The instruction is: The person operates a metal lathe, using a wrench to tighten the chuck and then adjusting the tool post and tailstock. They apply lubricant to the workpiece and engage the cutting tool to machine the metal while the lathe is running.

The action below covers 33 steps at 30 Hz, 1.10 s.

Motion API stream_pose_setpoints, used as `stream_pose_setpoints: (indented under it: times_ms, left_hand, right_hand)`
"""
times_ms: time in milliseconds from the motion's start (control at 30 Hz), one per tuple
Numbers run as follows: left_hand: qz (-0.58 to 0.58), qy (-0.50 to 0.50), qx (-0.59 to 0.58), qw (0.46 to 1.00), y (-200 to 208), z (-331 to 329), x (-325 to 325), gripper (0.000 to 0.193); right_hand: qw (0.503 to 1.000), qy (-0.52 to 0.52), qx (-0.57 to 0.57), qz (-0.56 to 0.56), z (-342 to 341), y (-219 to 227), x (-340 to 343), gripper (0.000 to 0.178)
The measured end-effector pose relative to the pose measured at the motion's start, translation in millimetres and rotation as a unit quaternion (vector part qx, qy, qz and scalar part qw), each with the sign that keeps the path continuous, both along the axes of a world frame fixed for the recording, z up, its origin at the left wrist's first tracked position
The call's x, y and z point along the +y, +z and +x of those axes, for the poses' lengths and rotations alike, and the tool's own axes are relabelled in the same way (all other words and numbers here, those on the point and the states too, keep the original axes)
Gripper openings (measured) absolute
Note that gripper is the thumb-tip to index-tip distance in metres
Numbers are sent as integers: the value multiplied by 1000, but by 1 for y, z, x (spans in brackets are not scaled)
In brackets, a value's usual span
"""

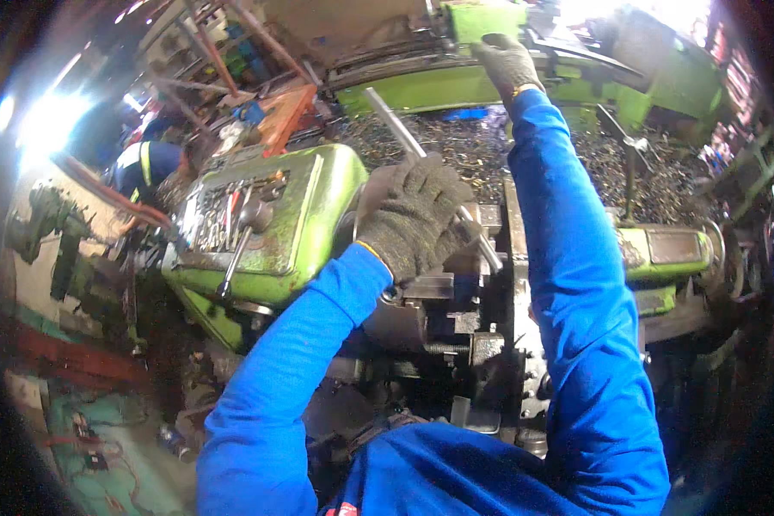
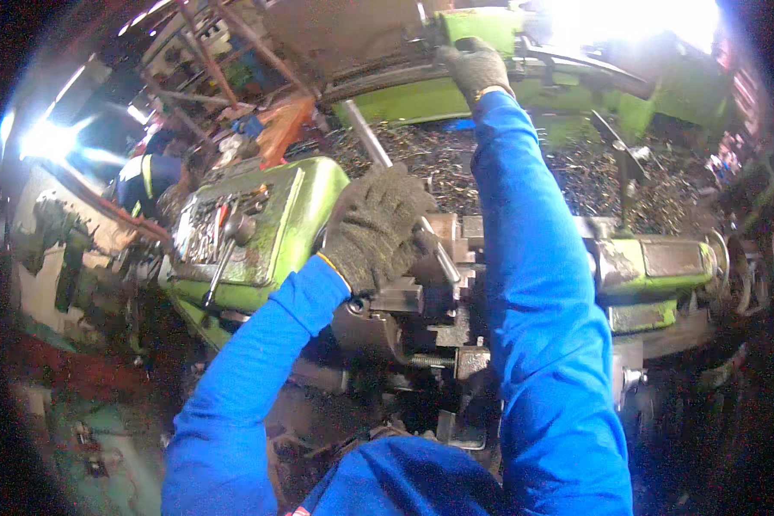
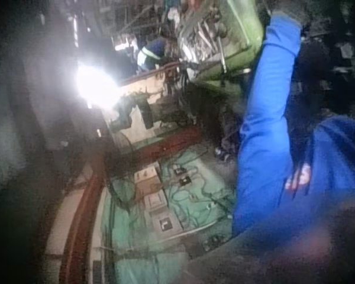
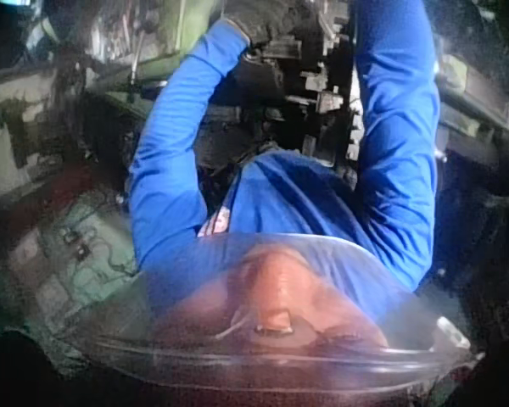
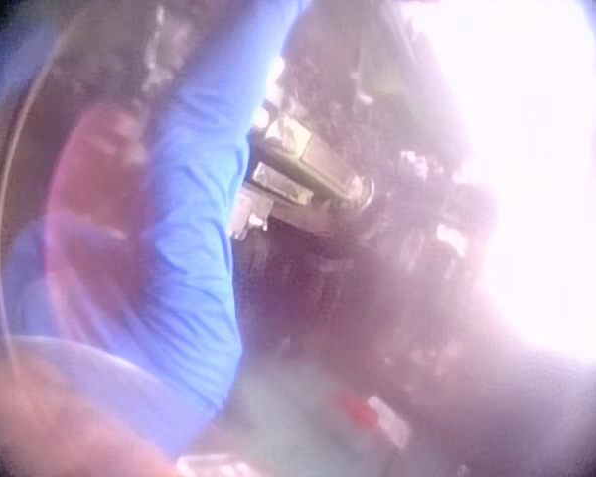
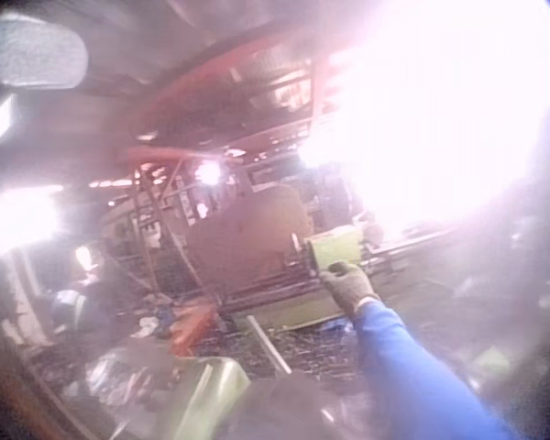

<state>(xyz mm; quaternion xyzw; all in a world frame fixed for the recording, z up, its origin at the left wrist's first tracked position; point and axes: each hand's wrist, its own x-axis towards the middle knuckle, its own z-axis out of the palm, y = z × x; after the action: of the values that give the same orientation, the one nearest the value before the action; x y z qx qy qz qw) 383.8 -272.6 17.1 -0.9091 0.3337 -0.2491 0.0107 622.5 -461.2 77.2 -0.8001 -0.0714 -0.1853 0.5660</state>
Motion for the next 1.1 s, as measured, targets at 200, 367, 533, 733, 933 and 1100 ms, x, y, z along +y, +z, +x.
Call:
stream_pose_setpoints:
  times_ms: [200, 367, 533, 733, 933, 1100]
  left_hand:
    - [114, 161, 99, 975, 26, 13, -27, 46]
    - [68, 199, 116, 971, 22, 19, -38, 44]
    - [46, 193, 44, 979, 6, 17, -34, 31]
    - [60, 163, -26, 985, 3, 1, -25, 33]
    - [78, 184, 45, 979, 10, -7, -30, 30]
    - [-1, 220, 180, 959, 10, 12, -39, 33]
  right_hand:
    - [889, -138, -99, 425, -173, -36, -27, 16]
    - [918, -282, -33, 278, -283, -166, 8, 13]
    - [783, -277, 157, 533, -286, -281, 21, 15]
    - [719, -141, 225, 642, -278, -283, 14, 14]
    - [737, -94, 175, 646, -262, -306, 15, 18]
    - [733, -107, 179, 647, -251, -323, 15, 18]
